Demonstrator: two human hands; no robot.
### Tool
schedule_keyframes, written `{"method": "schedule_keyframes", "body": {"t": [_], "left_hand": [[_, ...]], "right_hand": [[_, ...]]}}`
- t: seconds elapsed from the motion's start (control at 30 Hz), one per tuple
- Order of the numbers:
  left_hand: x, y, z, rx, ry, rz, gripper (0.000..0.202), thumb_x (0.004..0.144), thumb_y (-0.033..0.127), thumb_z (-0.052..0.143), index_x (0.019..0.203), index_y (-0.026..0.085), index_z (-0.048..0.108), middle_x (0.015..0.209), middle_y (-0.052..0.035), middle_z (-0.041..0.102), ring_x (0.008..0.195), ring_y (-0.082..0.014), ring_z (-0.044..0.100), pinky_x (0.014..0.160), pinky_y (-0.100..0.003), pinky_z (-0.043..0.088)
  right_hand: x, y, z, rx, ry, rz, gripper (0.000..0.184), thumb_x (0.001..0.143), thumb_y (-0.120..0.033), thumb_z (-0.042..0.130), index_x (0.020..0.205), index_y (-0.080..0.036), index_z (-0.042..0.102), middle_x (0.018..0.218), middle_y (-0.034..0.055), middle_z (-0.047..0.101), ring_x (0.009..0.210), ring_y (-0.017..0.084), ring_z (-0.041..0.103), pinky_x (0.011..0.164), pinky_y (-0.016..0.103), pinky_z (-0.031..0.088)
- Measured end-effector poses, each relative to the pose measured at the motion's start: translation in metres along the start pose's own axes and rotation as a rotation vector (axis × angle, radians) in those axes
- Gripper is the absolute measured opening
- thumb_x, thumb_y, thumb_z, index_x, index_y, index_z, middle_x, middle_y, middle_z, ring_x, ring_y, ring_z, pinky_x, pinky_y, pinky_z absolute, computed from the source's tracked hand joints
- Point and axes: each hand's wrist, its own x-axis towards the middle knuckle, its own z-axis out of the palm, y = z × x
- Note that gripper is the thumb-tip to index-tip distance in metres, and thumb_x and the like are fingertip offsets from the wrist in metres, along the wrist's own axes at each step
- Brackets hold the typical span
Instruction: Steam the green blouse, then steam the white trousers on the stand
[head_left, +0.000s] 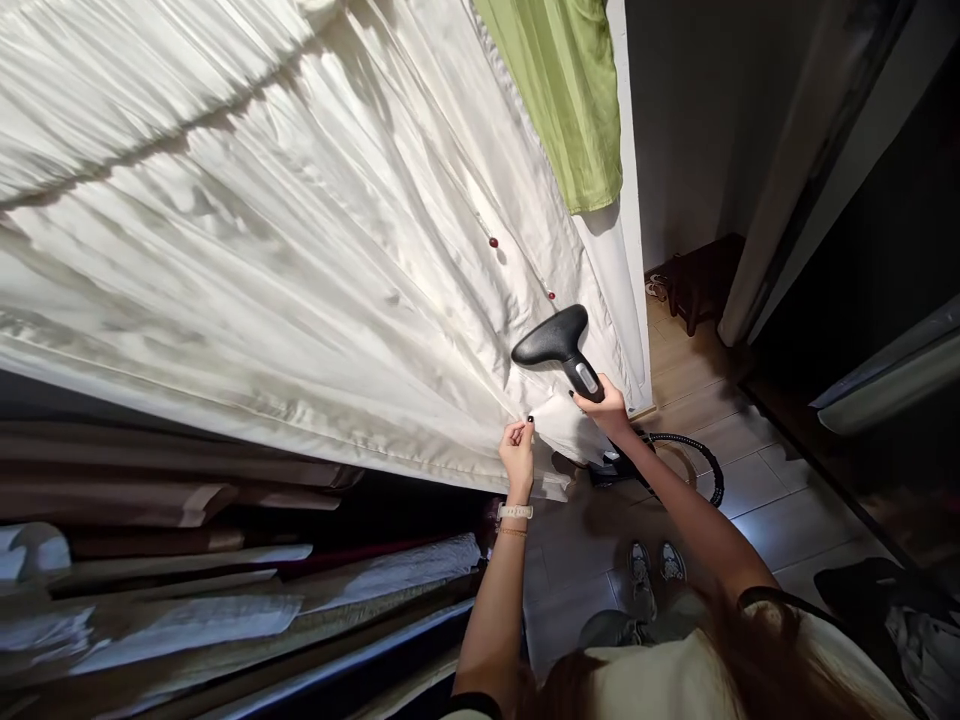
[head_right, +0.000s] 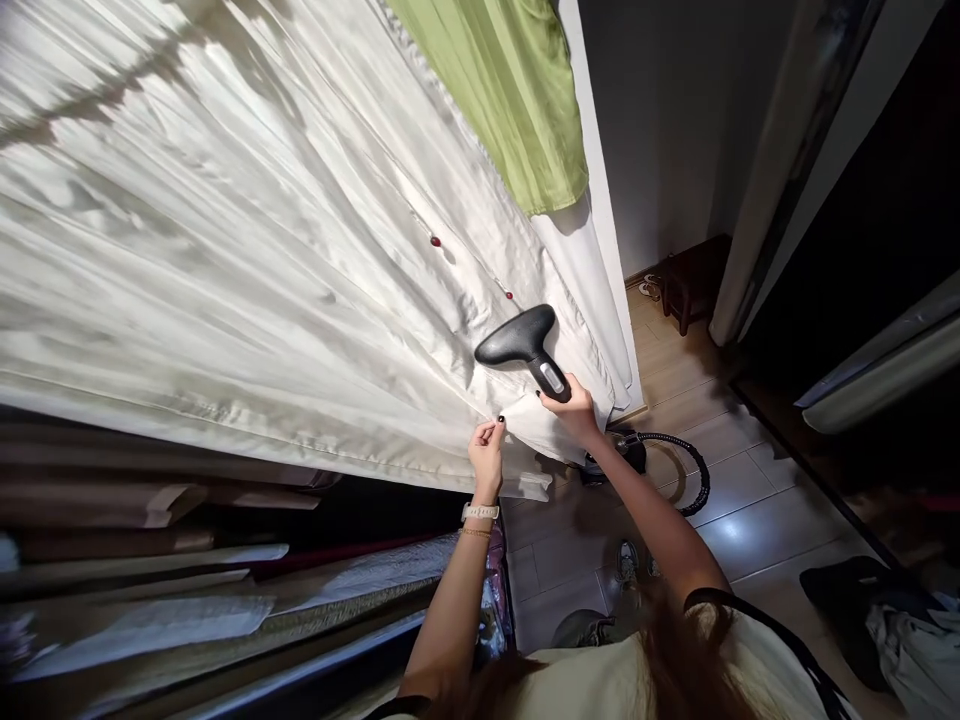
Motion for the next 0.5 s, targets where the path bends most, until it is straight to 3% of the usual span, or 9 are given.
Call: {"method": "schedule_keyframes", "body": {"t": [0.13,0.23,0.37,0.5], "left_hand": [[-0.034,0.0,-0.022,-0.045,-0.007,-0.048,0.051,0.072,0.06,0.079,0.085,0.021,0.051,0.062,0.0086,0.043,0.06,-0.0096,0.042,0.064,-0.022,0.036],[-0.064,0.0,-0.041,0.002,-0.027,-0.016,0.05,0.075,0.06,0.078,0.089,0.021,0.05,0.061,0.0089,0.042,0.06,-0.0099,0.042,0.064,-0.021,0.036],[-0.094,0.001,-0.068,0.104,0.044,-0.007,0.05,0.074,0.056,0.081,0.098,0.019,0.056,0.065,0.0051,0.055,0.064,-0.011,0.051,0.067,-0.022,0.042],[-0.112,0.007,-0.087,0.117,0.135,-0.069,0.061,0.066,0.054,0.086,0.108,0.017,0.061,0.08,-0.0024,0.069,0.072,-0.0149,0.064,0.071,-0.027,0.051]], "right_hand": [[-0.02,0.026,-0.013,-0.08,-0.025,0.061,0.041,0.068,-0.058,0.069,0.082,-0.023,0.054,0.069,-0.0033,0.051,0.066,0.016,0.046,0.058,0.027,0.036],[-0.033,0.033,-0.015,-0.069,-0.047,0.084,0.042,0.068,-0.06,0.069,0.082,-0.023,0.054,0.069,-0.0026,0.053,0.066,0.017,0.047,0.059,0.028,0.036],[-0.042,0.02,-0.01,-0.049,-0.091,0.021,0.04,0.069,-0.057,0.071,0.082,-0.022,0.055,0.069,-0.0031,0.052,0.066,0.016,0.046,0.06,0.028,0.036],[-0.039,-0.012,-0.001,0.034,-0.156,-0.026,0.034,0.072,-0.05,0.072,0.085,-0.023,0.056,0.07,-0.0042,0.052,0.066,0.014,0.046,0.061,0.027,0.037]]}}
